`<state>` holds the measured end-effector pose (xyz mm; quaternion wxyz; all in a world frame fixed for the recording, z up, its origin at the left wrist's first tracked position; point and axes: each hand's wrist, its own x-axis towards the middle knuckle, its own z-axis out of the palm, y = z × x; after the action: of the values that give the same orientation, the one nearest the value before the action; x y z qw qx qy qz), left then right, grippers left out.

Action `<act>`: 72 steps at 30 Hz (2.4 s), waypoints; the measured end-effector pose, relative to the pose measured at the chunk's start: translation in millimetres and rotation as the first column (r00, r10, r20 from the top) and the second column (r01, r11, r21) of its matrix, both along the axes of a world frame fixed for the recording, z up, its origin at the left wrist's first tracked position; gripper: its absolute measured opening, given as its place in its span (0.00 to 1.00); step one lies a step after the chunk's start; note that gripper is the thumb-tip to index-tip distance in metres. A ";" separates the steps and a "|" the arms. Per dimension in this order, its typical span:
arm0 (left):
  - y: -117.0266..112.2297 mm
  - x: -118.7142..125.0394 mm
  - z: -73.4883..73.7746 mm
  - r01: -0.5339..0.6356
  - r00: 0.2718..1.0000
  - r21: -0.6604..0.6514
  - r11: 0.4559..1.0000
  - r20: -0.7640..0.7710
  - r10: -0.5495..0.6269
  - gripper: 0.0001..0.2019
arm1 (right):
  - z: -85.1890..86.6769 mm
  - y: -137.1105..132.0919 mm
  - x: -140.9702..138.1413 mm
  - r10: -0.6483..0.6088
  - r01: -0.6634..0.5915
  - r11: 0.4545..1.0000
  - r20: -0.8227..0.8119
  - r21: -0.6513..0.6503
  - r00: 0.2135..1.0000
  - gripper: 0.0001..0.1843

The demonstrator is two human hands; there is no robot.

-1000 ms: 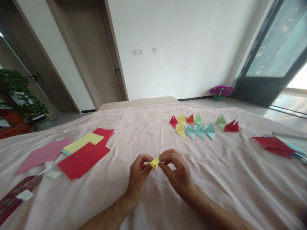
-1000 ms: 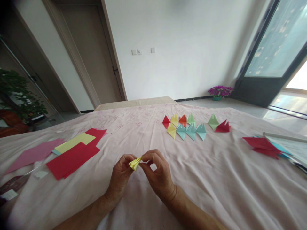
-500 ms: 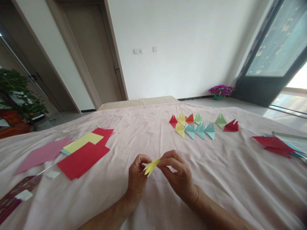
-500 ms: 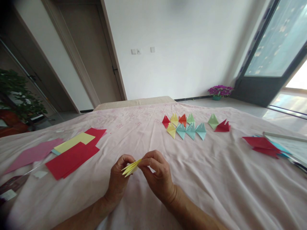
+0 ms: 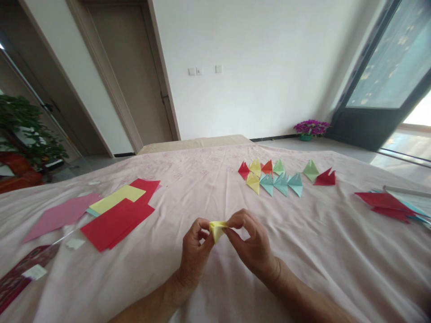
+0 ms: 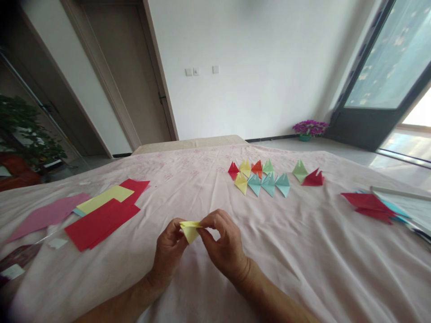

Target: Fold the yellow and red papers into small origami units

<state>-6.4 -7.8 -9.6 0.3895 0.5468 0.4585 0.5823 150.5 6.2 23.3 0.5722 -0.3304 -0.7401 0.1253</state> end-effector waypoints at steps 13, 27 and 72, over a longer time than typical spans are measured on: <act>-1.7 -0.8 10.3 -0.045 0.991 0.089 0.995 -0.120 0.056 0.07 | 4.5 -1.4 1.5 0.222 -0.202 0.941 0.043 -0.271 0.974 0.04; 2.1 -7.5 6.1 -0.080 0.972 0.174 0.982 -0.207 0.116 0.04 | -2.8 -4.6 -9.4 0.288 -0.275 0.849 -0.040 -0.451 0.957 0.13; 3.2 -2.1 21.6 -0.057 0.976 0.154 0.986 -0.200 0.088 0.06 | -20.1 2.3 -11.9 0.158 -0.100 0.871 0.082 -0.481 0.984 0.16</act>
<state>-8.5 -4.6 12.0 0.2769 0.6143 0.4720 0.5685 138.7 8.6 3.2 0.4189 -0.4173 -0.7398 0.3210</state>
